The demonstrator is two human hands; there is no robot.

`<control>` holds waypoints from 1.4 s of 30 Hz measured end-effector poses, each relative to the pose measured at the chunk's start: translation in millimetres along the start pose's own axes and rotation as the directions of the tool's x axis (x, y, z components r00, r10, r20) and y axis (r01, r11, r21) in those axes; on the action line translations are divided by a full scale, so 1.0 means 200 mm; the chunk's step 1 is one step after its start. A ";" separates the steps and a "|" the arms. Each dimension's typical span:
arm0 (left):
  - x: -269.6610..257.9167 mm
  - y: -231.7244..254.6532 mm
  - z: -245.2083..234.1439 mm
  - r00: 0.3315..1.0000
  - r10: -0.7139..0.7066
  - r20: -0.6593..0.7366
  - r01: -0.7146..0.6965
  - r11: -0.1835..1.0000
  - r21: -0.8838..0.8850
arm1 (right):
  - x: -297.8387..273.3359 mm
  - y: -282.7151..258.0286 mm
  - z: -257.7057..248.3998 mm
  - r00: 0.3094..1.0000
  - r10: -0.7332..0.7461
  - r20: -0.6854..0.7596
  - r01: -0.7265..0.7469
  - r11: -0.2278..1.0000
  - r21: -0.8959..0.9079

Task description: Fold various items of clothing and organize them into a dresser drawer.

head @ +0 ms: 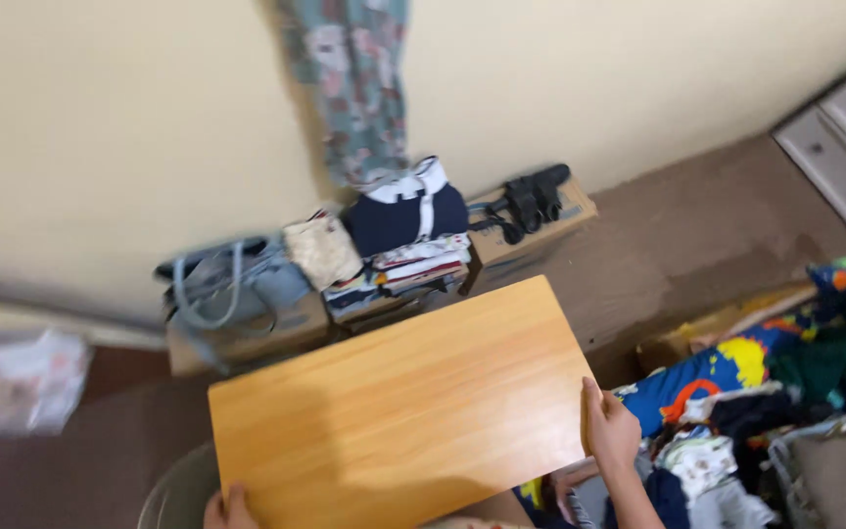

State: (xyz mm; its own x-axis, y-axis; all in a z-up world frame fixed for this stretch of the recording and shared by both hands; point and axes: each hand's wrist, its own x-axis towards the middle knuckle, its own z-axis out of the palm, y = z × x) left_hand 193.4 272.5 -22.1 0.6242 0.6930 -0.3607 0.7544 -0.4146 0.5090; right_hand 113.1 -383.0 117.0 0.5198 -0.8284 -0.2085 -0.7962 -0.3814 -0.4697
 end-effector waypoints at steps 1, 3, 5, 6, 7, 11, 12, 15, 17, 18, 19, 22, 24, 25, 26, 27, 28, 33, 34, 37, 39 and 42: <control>-0.10 0.15 -0.06 0.999 -0.044 0.001 0.044 0.999 -0.013 | -0.01 -0.04 -0.08 1.000 0.003 -0.002 -0.003 1.000 0.005; -0.31 0.43 -0.25 0.994 -0.111 -0.016 0.110 0.993 -0.033 | -0.02 -0.11 -0.18 1.000 -0.016 0.016 0.016 1.000 0.006; -0.55 0.69 -0.48 0.996 0.064 -0.058 -0.064 0.998 0.009 | -0.01 -0.14 -0.26 1.000 -0.030 0.009 0.030 0.999 -0.035; -0.63 0.75 -0.58 0.997 0.029 -0.075 -0.028 0.999 0.019 | -0.05 -0.15 -0.30 0.998 -0.047 0.043 0.049 0.998 -0.051; -0.70 0.79 -0.67 0.997 0.036 -0.065 -0.038 0.999 -0.028 | -0.09 -0.16 -0.35 0.998 -0.052 0.045 0.052 0.999 -0.014; -0.71 0.94 -0.90 0.994 0.042 -0.102 -0.051 0.995 -0.088 | -0.12 -0.41 -0.41 0.993 -0.102 0.055 0.096 0.990 0.103; -0.74 0.92 -0.94 0.993 0.010 -0.116 -0.021 0.995 -0.095 | -0.12 -0.44 -0.42 0.989 -0.127 0.075 0.120 0.988 0.092; -0.77 0.91 -1.05 0.985 0.008 -0.172 -0.028 0.993 -0.115 | -0.12 -0.56 -0.43 0.963 -0.258 0.071 0.252 0.964 0.087; -0.77 0.90 -1.11 0.982 -0.029 -0.185 -0.002 0.986 -0.165 | -0.14 -0.64 -0.43 0.942 -0.327 0.071 0.318 0.941 0.113; -0.78 0.88 -1.13 0.981 -0.037 -0.191 0.004 0.986 -0.169 | -0.14 -0.69 -0.42 0.939 -0.335 0.076 0.326 0.938 0.114; -0.78 0.86 -1.15 0.978 -0.052 -0.200 0.014 0.982 -0.187 | -0.13 -0.74 -0.42 0.933 -0.349 0.090 0.340 0.935 0.095; -0.78 0.81 -1.16 0.976 -0.059 -0.212 0.016 0.980 -0.199 | -0.12 -0.84 -0.42 0.930 -0.354 0.099 0.350 0.935 0.062; -0.75 0.81 -1.15 0.977 -0.042 -0.210 0.001 0.982 -0.191 | -0.11 -0.86 -0.42 0.937 -0.339 0.087 0.336 0.941 0.048; -0.74 0.82 -1.14 0.977 -0.049 -0.209 0.014 0.986 -0.168 | -0.10 -0.87 -0.42 0.938 -0.336 0.082 0.334 0.942 0.046; -0.73 0.83 -1.13 0.977 -0.054 -0.206 0.025 0.990 -0.142 | -0.09 -0.87 -0.43 0.941 -0.330 0.077 0.327 0.944 0.043; -0.72 0.84 -1.12 0.981 -0.032 -0.192 0.006 0.991 -0.136 | -0.10 -0.86 -0.45 0.949 -0.311 0.060 0.309 0.950 0.043; -0.71 0.84 -1.10 0.985 -0.027 -0.171 0.006 0.992 -0.123 | -0.11 -0.84 -0.46 0.956 -0.285 0.065 0.283 0.958 0.041; -0.65 0.95 -0.97 0.995 0.079 -0.067 -0.084 0.994 -0.077 | -0.13 -0.68 -0.54 0.992 -0.124 0.022 0.123 0.991 0.048; -0.63 0.98 -0.94 0.994 0.100 -0.046 -0.104 0.991 -0.089 | -0.12 -0.63 -0.54 0.993 -0.117 -0.008 0.117 0.992 0.053; -0.63 1.04 -0.82 0.989 0.142 0.030 -0.137 0.982 -0.127 | -0.09 -0.48 -0.60 0.994 -0.084 -0.073 0.088 0.995 0.048; -0.64 1.09 -0.74 0.983 0.165 0.081 -0.151 0.975 -0.163 | -0.06 -0.42 -0.64 0.991 -0.069 -0.117 0.075 0.996 0.045; -0.67 1.12 -0.59 0.974 0.147 0.173 -0.106 0.968 -0.228 | 0.00 -0.33 -0.70 0.983 -0.061 -0.171 0.063 0.998 0.006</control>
State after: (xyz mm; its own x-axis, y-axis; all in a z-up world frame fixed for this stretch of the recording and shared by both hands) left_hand 255.0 155.9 233.3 0.7541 0.5116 -0.4118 0.6178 -0.3401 0.7090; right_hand 122.0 -414.7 268.8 0.5069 -0.8615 -0.0294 -0.7600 -0.4306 -0.4868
